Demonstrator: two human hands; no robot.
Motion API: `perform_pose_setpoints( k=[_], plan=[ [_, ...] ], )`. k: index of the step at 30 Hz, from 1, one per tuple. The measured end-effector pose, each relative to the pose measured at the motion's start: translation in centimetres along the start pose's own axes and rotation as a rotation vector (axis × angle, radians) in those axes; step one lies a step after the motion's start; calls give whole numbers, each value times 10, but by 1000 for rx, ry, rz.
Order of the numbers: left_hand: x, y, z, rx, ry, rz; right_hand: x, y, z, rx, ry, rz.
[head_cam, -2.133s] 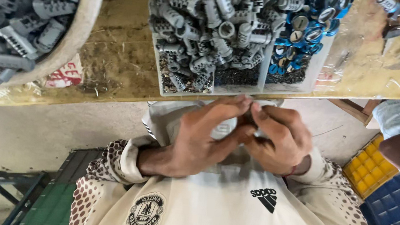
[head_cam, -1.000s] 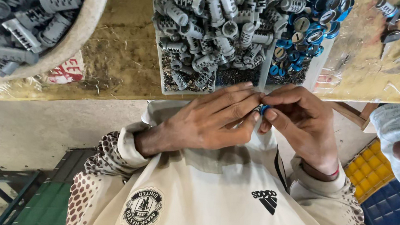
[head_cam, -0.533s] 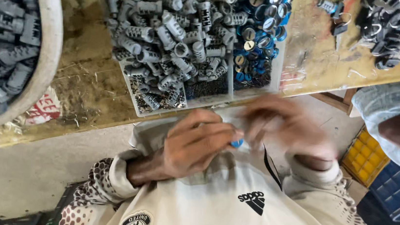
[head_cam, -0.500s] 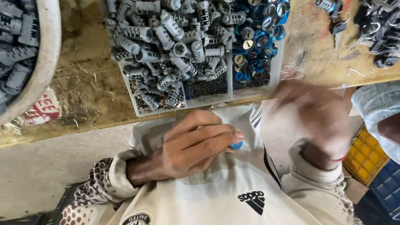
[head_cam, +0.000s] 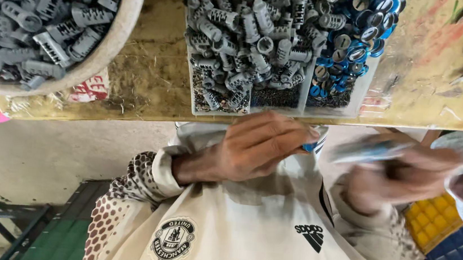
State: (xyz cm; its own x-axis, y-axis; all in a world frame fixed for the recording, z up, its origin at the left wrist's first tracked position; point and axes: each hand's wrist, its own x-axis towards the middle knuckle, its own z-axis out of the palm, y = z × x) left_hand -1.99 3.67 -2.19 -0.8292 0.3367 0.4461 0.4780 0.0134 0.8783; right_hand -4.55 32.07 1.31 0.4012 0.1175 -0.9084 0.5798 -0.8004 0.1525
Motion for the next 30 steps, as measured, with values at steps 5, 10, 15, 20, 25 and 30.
perform_pose_setpoints(
  k=[5, 10, 15, 20, 25, 30],
  plan=[
    [-14, -1, -1, 121, 16, -33, 3, 41, 6, 762, 546, 2001],
    [-15, 9, 6, -50, 90, -302, 14, 96, -3, 1615, 846, 3090],
    [-19, 21, -2, -179, -77, -336, -67, 66, 23, 2115, 1038, 2523],
    [-27, 29, -40, 144, -174, -136, -91, 32, 49, 1143, 3290, 2062],
    [-24, 40, -83, 573, -281, -466, -52, 42, 42, 1809, 2305, 2413],
    [-16, 37, -97, 866, -364, -552, -36, 61, 63, 2165, 249, 2277]
  ],
)
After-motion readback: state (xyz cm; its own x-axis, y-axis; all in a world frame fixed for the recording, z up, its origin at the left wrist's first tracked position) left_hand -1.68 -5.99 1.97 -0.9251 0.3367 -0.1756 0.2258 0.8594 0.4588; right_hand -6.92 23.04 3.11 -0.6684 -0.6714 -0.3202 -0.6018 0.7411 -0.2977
